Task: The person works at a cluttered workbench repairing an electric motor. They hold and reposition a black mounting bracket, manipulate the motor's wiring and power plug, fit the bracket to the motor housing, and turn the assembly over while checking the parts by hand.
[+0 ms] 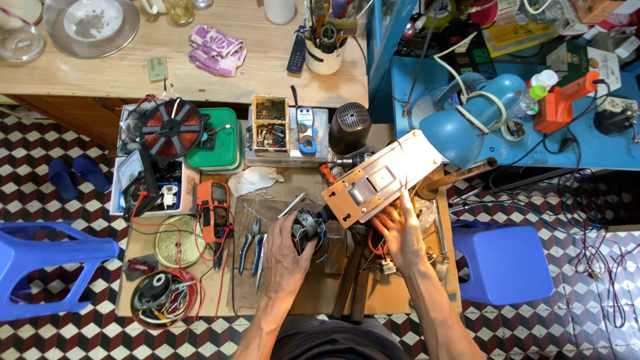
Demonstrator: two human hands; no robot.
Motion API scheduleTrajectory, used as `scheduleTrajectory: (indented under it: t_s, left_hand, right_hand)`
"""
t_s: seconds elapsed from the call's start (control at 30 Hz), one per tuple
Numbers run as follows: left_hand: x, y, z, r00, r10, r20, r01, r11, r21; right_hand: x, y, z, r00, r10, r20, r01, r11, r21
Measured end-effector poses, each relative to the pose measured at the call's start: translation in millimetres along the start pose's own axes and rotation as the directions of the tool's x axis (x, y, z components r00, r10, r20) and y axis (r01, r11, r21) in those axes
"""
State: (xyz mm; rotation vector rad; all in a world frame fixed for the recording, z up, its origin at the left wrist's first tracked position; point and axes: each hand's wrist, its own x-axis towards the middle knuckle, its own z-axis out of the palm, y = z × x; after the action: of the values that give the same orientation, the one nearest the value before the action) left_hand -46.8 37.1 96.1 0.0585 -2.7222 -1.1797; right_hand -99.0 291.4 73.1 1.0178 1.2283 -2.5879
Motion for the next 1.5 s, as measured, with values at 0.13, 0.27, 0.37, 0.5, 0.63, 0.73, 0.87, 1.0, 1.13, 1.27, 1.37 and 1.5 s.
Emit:
scheduleTrajectory:
  t_s: [0.13,0.27,0.37,0.5,0.63,0.73,0.87,1.0,1.13,1.27,1.37,1.5]
  left_hand:
    - [-3.9,-0.2,-0.8,0.999,0.036,-0.013,-0.036,0.998,0.043]
    - [-13.0,-9.9,-1.1,0.999,0.036,-0.019,-0.035,0.998,0.051]
    - [-33.4,-36.0,-1.0,1.0,-0.017,-0.008,0.016,0.994,-0.112]
    - [-71.4,-87.9,15.7,0.947,-0.323,0.002,0.238,0.696,-0.678]
    - [-77.5,-142.2,50.4,0.608,-0.623,0.492,0.653,0.04,-0.756]
    - [-73.6,-158.3,83.7,0.584,-0.567,0.581,0.682,-0.045,-0.73]
    - [-71.1,-160.8,104.7,0.585,-0.549,0.597,0.676,-0.075,-0.733]
    - [-63.3,-151.1,108.0,0.593,-0.531,0.605,0.679,-0.075,-0.731]
    - [-53.8,-133.5,103.1,0.597,-0.555,0.579,0.678,-0.035,-0.734]
    - [-45.1,-117.8,96.5,0.594,-0.567,0.57,0.682,-0.019,-0.731]
    - [-38.7,-112.2,96.5,0.608,-0.555,0.568,0.692,0.018,-0.722]
    - [-35.0,-116.3,103.8,0.633,-0.549,0.546,0.691,0.082,-0.718]
  right_hand:
    - [20.3,7.8,26.1,0.991,-0.083,0.101,0.07,0.989,0.131]
    - [17.6,12.9,41.4,0.988,-0.134,0.08,0.122,0.982,0.146]
    - [8.7,18.8,46.0,0.984,-0.143,0.102,0.129,0.983,0.133]
    - [-7.6,25.4,53.1,0.979,-0.158,0.131,0.151,0.987,0.06]
    - [-17.9,21.7,63.6,0.976,-0.145,0.163,0.138,0.989,0.051]
    - [-20.4,14.0,64.5,0.981,-0.148,0.124,0.149,0.989,0.005]
    - [-14.2,3.1,58.0,0.983,-0.161,0.088,0.165,0.985,-0.046]
    - [-1.7,-3.2,55.1,0.982,-0.153,0.109,0.154,0.988,-0.001]
    - [10.9,-7.3,56.3,0.988,-0.136,0.075,0.138,0.99,-0.027]
    - [27.1,-8.3,48.0,0.988,-0.144,0.06,0.147,0.989,-0.036]
    - [50.9,-8.3,34.2,0.993,-0.114,0.007,0.114,0.993,0.012]
    - [94.6,-17.8,14.6,0.974,-0.126,0.187,0.116,0.991,0.062]
